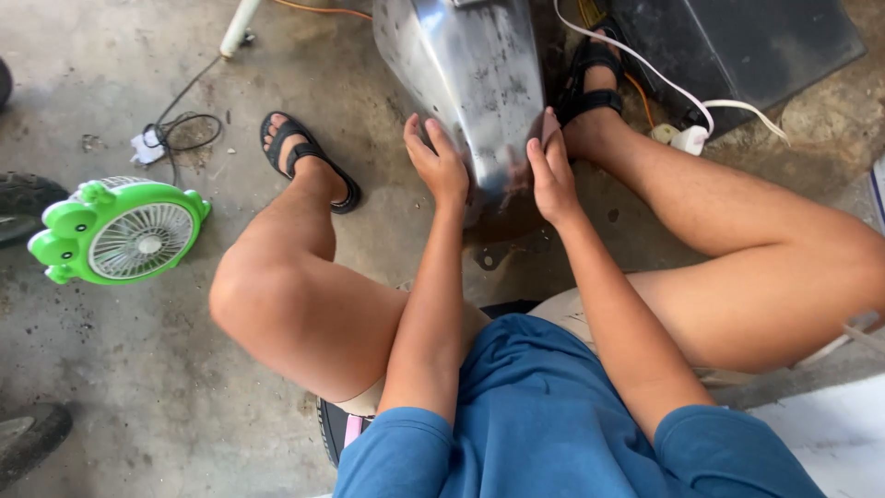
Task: The person sits on the floor and scrubs a silver motorcycle fuel tank with a black abrasive pad. They hold the tank steady with one hand while scrubbing the surface with the other, working on different sections of the tank.
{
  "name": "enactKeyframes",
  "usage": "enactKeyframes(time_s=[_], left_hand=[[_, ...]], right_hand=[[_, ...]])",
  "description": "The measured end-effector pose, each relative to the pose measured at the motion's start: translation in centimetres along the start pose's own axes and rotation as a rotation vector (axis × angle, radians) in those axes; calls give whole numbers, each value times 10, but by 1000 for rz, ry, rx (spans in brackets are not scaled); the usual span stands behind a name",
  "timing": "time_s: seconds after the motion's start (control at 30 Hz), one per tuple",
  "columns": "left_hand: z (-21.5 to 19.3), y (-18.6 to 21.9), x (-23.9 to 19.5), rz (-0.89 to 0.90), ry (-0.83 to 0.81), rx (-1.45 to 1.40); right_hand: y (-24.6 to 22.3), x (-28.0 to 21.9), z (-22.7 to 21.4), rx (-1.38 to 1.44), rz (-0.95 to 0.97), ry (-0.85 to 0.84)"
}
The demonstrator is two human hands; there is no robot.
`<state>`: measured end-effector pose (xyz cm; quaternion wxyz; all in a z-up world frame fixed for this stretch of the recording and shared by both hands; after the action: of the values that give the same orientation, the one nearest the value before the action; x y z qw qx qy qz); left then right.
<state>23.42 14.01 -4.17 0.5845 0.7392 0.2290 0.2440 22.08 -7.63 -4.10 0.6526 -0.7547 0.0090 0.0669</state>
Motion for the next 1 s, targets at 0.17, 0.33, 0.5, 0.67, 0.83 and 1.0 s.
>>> enactKeyframes(time_s=[0.17,0.33,0.5,0.67,0.83,1.0], left_hand=[[12,29,-13,58,1,233],[14,32,-16,-31,-149,287],[11,35,-13,-89,-274,198],[1,29,0,-115,-334,192],[-24,-8,39,-177,-357,181],[-31,-21,71,-299,-454,84]], right_hand=[[-19,-9,-3,58,102,-2],[-8,-9,0,16,148,-33],[-14,-18,4,-14,193,-40],[5,-27,15,-85,167,-14],[-20,-37,42,-145,16,26],[-65,-28,61,-347,-264,61]])
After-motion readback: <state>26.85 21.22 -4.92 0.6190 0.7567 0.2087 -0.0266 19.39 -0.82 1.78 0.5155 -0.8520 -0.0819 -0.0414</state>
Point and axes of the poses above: each hand's wrist, its own x-axis towards the middle knuckle, its own z-axis out of the palm, y = z × x, the point moved 10 cm from there along x, towards the middle knuckle
